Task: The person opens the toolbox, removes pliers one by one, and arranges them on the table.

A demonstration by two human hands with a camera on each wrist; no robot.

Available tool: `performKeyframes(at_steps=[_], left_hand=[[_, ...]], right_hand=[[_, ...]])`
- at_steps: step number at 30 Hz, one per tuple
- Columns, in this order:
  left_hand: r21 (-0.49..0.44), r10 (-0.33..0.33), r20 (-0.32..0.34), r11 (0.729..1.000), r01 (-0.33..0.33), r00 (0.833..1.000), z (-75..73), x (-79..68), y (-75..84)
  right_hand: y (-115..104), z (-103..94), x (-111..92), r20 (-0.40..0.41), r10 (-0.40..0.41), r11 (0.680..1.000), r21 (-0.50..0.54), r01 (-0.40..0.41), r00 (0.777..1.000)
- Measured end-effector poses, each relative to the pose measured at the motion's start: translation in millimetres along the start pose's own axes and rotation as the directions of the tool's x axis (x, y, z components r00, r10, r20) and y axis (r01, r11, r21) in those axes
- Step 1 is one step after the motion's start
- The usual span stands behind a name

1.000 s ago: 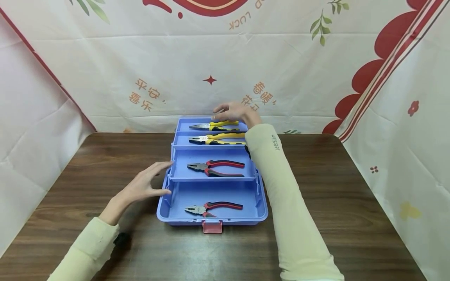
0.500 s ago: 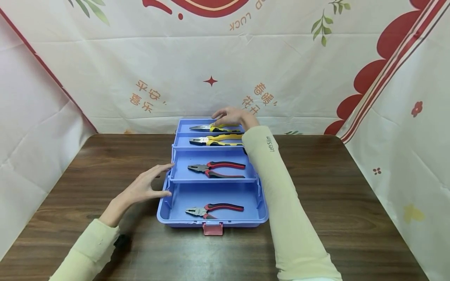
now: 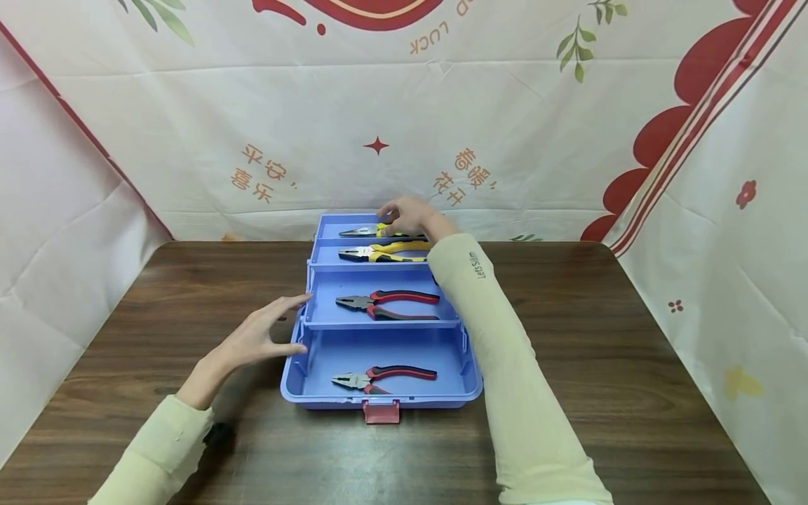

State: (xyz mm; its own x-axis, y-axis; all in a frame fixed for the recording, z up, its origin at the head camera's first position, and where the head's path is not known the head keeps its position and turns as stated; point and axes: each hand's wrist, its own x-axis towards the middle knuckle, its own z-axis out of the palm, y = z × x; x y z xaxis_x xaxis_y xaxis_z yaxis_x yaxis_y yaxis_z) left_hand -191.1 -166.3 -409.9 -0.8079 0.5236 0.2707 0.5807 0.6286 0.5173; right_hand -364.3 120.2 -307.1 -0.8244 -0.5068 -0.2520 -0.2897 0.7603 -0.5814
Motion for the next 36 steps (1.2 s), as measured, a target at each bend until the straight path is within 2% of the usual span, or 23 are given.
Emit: performKeyframes(at_steps=[11,19,23,29,36], left_hand=[[-0.021,-0.03,-0.011,0.999,0.03,0.999,0.5,-1.4,2.1],[-0.018,-0.022,-0.006,1.0,0.022,1.0,2.8,-2.4,3.2],[-0.013,-0.006,-0.008,1.0,0.006,1.0,1.5,-1.6,3.8],[-0.014,-0.002,-0.009,1.0,0.001,1.0,1.5,-1.1,3.0],[-0.023,-0.005,-0.019,1.0,0.004,1.0,1.6,-1.8,3.9]], right_hand=[[-3.3,-0.2,-1.1,-0.025,-0.067,0.998,-0.004,0.067,0.997],[-3.6,-1.6,-3.0,0.026,-0.055,0.998,0.0,0.055,0.998],[-4.9,-3.5,-3.7,0.024,-0.073,0.997,0.01,0.073,0.997],[-4.0,-7.9,-9.5,-0.026,-0.095,0.993,0.067,0.097,0.995],[6.3,-16.7,-16.7,-0.123,-0.169,0.974,0.13,0.184,0.978]])
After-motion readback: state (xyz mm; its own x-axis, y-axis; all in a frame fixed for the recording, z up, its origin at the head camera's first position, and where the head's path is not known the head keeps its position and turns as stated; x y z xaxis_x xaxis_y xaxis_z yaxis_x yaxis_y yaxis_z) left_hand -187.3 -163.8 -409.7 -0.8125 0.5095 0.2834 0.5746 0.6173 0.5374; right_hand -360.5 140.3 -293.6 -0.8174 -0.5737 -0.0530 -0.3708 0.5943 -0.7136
